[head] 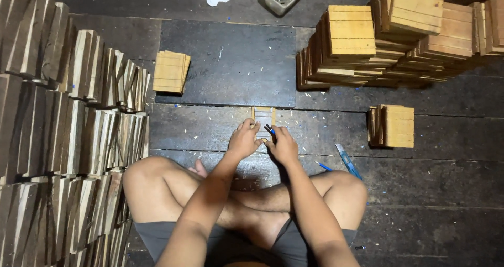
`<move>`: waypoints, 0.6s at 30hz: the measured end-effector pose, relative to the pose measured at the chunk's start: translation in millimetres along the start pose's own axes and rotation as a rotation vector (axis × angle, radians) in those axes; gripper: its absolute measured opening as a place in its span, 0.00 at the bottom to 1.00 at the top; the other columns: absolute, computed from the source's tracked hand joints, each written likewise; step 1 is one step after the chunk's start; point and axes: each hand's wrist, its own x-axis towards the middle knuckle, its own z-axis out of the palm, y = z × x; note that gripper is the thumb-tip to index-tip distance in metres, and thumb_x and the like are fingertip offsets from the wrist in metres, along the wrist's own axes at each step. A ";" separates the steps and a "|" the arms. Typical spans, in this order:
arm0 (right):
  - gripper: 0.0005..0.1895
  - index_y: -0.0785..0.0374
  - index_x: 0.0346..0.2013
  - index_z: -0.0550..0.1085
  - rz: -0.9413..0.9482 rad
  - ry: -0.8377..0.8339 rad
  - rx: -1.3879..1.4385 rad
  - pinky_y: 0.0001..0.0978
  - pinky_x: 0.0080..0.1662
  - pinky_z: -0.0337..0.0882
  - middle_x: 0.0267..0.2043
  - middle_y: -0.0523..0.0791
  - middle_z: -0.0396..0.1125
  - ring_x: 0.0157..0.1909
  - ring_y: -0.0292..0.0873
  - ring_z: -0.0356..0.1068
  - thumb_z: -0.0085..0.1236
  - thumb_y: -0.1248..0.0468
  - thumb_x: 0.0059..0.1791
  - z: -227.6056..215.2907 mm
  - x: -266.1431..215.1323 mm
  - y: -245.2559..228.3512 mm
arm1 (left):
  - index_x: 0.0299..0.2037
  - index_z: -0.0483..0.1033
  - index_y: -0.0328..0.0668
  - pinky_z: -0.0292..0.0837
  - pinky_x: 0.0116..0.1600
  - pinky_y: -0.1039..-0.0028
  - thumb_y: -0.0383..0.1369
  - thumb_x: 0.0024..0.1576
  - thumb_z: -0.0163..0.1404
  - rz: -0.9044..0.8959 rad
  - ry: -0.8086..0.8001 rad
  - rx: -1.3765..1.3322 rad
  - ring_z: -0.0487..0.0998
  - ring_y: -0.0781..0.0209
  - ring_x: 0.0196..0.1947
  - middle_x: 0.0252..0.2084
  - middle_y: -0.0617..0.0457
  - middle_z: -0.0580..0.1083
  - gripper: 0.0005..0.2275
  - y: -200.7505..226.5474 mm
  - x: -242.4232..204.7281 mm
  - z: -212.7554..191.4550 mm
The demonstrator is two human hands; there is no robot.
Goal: The person sits on the floor and uses a pen to draw lines on small wooden blocks. They handle the blocks one at a time, marking them and then placing them into a separate stack.
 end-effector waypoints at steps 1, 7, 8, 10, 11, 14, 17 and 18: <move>0.34 0.52 0.66 0.68 -0.003 0.003 0.009 0.62 0.57 0.72 0.59 0.46 0.65 0.59 0.61 0.70 0.66 0.55 0.46 -0.8 -1.1 -0.8 | 0.65 0.71 0.43 0.71 0.62 0.50 0.40 0.54 0.59 -0.001 0.000 -0.005 0.71 0.39 0.62 0.62 0.49 0.65 0.28 1.1 -0.9 -1.8; 0.33 0.52 0.65 0.68 -0.001 0.005 0.020 0.62 0.57 0.72 0.60 0.45 0.66 0.59 0.61 0.70 0.66 0.54 0.46 -2.0 -1.7 -1.2 | 0.65 0.72 0.42 0.71 0.64 0.52 0.37 0.50 0.61 0.019 0.027 -0.049 0.72 0.38 0.61 0.61 0.47 0.66 0.30 -4.1 2.0 3.6; 0.33 0.51 0.65 0.68 0.003 0.006 0.024 0.62 0.57 0.72 0.60 0.45 0.66 0.59 0.61 0.70 0.67 0.54 0.46 -2.3 -1.5 -1.6 | 0.64 0.73 0.40 0.71 0.64 0.53 0.36 0.49 0.62 0.025 0.043 -0.071 0.73 0.37 0.60 0.60 0.46 0.67 0.29 -5.4 3.0 5.3; 0.33 0.51 0.65 0.68 0.002 0.007 0.023 0.62 0.57 0.72 0.60 0.45 0.65 0.59 0.61 0.70 0.67 0.53 0.46 -1.2 -0.9 -1.3 | 0.64 0.73 0.40 0.70 0.65 0.53 0.35 0.49 0.62 0.024 0.056 -0.087 0.73 0.36 0.60 0.60 0.45 0.67 0.29 -5.9 3.2 7.9; 0.33 0.51 0.65 0.69 0.004 0.011 0.025 0.63 0.57 0.72 0.60 0.45 0.65 0.59 0.61 0.70 0.67 0.53 0.46 -0.5 -1.2 -0.9 | 0.64 0.73 0.39 0.70 0.66 0.54 0.34 0.49 0.62 0.026 0.067 -0.100 0.73 0.36 0.61 0.60 0.44 0.67 0.29 -5.9 3.0 9.6; 0.33 0.51 0.65 0.69 0.009 0.017 0.023 0.62 0.57 0.72 0.60 0.44 0.65 0.59 0.61 0.70 0.67 0.53 0.46 1.1 -0.1 -0.7 | 0.64 0.73 0.38 0.69 0.66 0.54 0.33 0.49 0.62 0.030 0.072 -0.119 0.73 0.35 0.60 0.60 0.43 0.67 0.29 -7.7 3.7 11.1; 0.33 0.52 0.65 0.69 0.010 0.016 0.031 0.62 0.57 0.73 0.60 0.44 0.65 0.60 0.60 0.70 0.67 0.52 0.46 3.9 1.2 0.8 | 0.63 0.73 0.38 0.69 0.67 0.53 0.34 0.49 0.62 0.037 0.066 -0.119 0.73 0.35 0.60 0.59 0.44 0.67 0.29 -6.3 3.2 7.3; 0.33 0.52 0.65 0.69 0.010 0.017 0.030 0.62 0.57 0.73 0.60 0.44 0.65 0.60 0.60 0.70 0.67 0.52 0.46 3.6 1.3 0.9 | 0.63 0.73 0.38 0.69 0.67 0.53 0.34 0.49 0.62 0.038 0.067 -0.120 0.73 0.35 0.60 0.59 0.44 0.67 0.29 -6.2 3.7 7.1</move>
